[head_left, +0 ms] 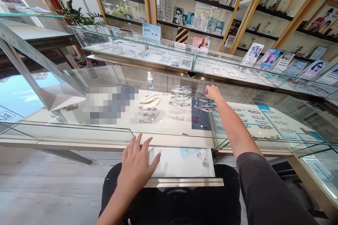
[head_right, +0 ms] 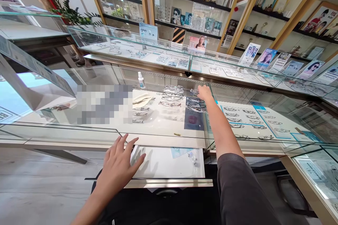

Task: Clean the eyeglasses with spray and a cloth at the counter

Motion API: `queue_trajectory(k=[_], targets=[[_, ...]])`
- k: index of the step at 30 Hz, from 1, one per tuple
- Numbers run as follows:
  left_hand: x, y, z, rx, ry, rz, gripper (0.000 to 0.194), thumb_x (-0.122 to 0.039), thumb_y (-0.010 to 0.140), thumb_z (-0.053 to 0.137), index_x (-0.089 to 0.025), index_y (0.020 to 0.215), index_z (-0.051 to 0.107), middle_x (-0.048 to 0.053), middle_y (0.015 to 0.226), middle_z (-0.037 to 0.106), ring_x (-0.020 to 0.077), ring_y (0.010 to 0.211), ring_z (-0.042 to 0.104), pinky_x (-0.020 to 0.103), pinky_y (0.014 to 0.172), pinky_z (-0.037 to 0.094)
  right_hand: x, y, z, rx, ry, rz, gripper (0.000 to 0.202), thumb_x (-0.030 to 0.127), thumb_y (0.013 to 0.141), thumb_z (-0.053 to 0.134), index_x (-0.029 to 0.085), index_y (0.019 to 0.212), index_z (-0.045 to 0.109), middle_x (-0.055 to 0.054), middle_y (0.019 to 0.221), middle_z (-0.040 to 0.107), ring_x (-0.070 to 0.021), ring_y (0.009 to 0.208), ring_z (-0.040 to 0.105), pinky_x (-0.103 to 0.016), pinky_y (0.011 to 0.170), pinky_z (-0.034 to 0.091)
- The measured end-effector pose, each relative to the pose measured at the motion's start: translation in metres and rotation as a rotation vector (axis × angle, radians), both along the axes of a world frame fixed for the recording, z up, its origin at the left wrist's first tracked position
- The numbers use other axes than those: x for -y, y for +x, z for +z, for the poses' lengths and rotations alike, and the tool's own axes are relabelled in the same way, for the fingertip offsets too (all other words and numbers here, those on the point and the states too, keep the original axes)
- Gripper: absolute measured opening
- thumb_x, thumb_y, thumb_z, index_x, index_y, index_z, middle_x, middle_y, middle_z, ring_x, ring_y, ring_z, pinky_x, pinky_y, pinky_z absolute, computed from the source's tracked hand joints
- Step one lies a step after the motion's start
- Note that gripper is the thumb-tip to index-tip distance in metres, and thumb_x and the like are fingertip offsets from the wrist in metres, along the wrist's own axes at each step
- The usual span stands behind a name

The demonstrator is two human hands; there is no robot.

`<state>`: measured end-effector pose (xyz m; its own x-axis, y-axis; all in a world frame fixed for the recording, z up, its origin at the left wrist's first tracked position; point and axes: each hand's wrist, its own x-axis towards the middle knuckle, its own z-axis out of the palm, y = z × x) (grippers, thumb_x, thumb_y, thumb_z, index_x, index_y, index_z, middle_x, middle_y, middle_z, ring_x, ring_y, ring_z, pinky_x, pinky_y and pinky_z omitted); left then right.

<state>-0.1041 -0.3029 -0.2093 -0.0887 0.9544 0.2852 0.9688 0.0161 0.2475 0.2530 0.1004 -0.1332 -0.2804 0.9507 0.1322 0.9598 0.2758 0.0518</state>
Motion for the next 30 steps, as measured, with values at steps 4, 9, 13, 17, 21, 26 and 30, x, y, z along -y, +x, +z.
queue_trajectory(k=[4,9,13,17,21,26,30], targets=[[0.000,0.000,0.000,0.000,-0.013,0.000,0.064,-0.052,0.104,0.046,-0.012,0.151,0.061,0.026,0.171,0.042,0.0451,0.165,0.029,0.065,0.126,0.034,0.006,0.003,0.004,-0.010,0.017,-0.016,0.015,0.014,0.089,0.067,0.021,0.100,0.059,-0.013,0.103,0.072,-0.0311,0.112,0.060,-0.039,0.095,0.039],[0.000,0.000,0.002,0.004,-0.018,0.001,0.064,-0.052,0.104,0.046,-0.012,0.151,0.061,0.026,0.171,0.042,0.0447,0.165,0.029,0.064,0.127,0.033,0.017,0.007,0.016,-0.047,0.044,-0.037,0.015,0.012,0.088,0.066,0.021,0.097,0.059,-0.015,0.102,0.071,-0.0328,0.111,0.060,-0.040,0.095,0.040],[0.002,0.001,0.003,-0.002,-0.020,0.000,0.062,-0.051,0.104,0.048,-0.012,0.150,0.062,0.027,0.171,0.042,0.0452,0.165,0.030,0.066,0.126,0.034,0.036,0.005,0.040,-0.103,0.063,0.007,0.013,0.015,0.088,0.065,0.022,0.094,0.056,-0.014,0.100,0.070,-0.0328,0.109,0.059,-0.039,0.091,0.040],[0.003,0.001,0.004,-0.006,-0.007,-0.012,0.061,-0.050,0.104,0.048,-0.012,0.148,0.064,0.027,0.169,0.044,0.0459,0.164,0.031,0.065,0.126,0.035,0.077,-0.005,0.071,-0.178,0.034,0.139,0.016,0.021,0.087,0.067,0.023,0.095,0.054,-0.011,0.105,0.072,-0.0292,0.107,0.061,-0.035,0.086,0.041],[0.005,0.002,0.003,-0.026,0.009,-0.020,0.059,-0.050,0.104,0.048,-0.011,0.146,0.065,0.027,0.168,0.045,0.0467,0.163,0.033,0.065,0.125,0.035,0.151,-0.019,0.097,-0.356,-0.173,0.385,0.019,0.020,0.082,0.066,0.023,0.097,0.054,-0.006,0.111,0.074,-0.0250,0.101,0.065,-0.032,0.084,0.044],[0.008,0.002,0.003,-0.044,0.015,-0.038,0.057,-0.048,0.105,0.047,-0.011,0.145,0.065,0.027,0.167,0.045,0.0474,0.162,0.034,0.066,0.125,0.035,0.247,-0.033,0.104,-0.526,-0.587,0.601,0.018,0.018,0.079,0.067,0.025,0.090,0.055,-0.002,0.107,0.075,-0.0227,0.100,0.068,-0.032,0.085,0.047],[0.009,0.001,0.006,-0.027,0.017,-0.042,0.055,-0.048,0.107,0.045,-0.014,0.144,0.065,0.024,0.165,0.049,0.0469,0.161,0.035,0.067,0.124,0.036,0.289,-0.038,0.074,-0.524,-0.776,0.623,0.021,0.018,0.077,0.072,0.025,0.093,0.060,-0.001,0.103,0.075,-0.0211,0.092,0.066,-0.030,0.078,0.046]])
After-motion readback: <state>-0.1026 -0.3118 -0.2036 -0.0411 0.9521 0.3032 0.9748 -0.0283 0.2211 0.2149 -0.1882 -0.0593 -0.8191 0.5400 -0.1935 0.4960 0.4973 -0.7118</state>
